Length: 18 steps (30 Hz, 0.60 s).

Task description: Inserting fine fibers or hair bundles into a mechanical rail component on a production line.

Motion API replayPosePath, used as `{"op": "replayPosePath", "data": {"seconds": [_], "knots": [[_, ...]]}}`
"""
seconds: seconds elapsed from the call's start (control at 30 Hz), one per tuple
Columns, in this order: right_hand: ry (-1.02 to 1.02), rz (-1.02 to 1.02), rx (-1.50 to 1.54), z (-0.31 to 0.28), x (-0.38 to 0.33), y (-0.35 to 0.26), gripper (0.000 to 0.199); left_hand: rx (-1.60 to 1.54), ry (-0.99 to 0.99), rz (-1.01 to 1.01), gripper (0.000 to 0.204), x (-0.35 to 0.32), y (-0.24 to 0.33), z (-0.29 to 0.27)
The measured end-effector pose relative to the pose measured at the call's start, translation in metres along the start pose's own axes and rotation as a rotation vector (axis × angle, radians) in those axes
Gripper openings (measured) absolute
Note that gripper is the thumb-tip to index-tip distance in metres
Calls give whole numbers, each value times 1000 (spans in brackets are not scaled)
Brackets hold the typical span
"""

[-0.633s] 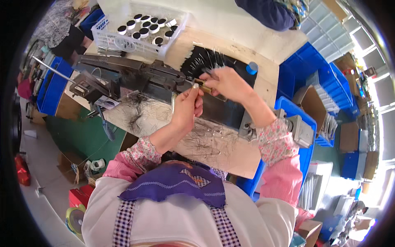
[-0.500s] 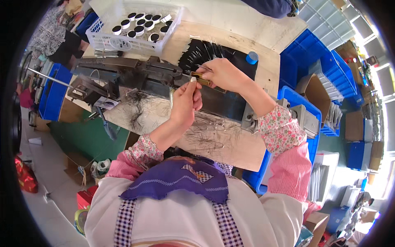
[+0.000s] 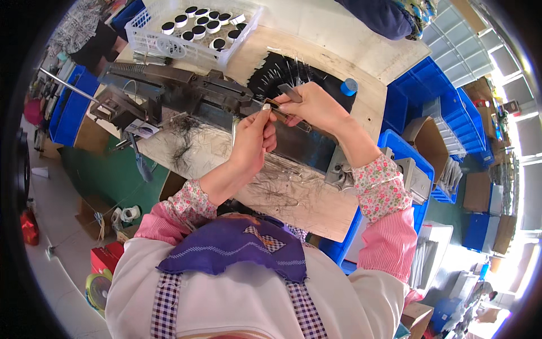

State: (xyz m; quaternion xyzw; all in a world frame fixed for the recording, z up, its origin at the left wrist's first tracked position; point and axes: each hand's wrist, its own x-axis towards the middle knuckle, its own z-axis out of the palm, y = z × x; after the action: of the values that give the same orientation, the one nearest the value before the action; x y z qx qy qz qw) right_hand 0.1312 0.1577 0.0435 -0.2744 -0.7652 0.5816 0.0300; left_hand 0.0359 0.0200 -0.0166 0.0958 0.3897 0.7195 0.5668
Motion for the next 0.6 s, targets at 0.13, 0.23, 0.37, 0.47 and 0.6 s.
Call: {"op": "replayPosePath", "data": {"seconds": [0.13,0.23,0.37,0.47,0.6], "knots": [[-92,42,53,-4,0,0,27,12,-7,1,23,-5,1,-1],[-73,28,71,-4,5,6,27,5,18,-21,23,-4,2,0],[-61,-8,135,-11,5,2,30,18,14,1,25,-1,4,2],[-37,23,170,-12,6,1,30,113,-49,1,29,3,1,-9],[-105,84,175,-15,9,2,29,88,-175,-40,53,5,-2,-10]]}}
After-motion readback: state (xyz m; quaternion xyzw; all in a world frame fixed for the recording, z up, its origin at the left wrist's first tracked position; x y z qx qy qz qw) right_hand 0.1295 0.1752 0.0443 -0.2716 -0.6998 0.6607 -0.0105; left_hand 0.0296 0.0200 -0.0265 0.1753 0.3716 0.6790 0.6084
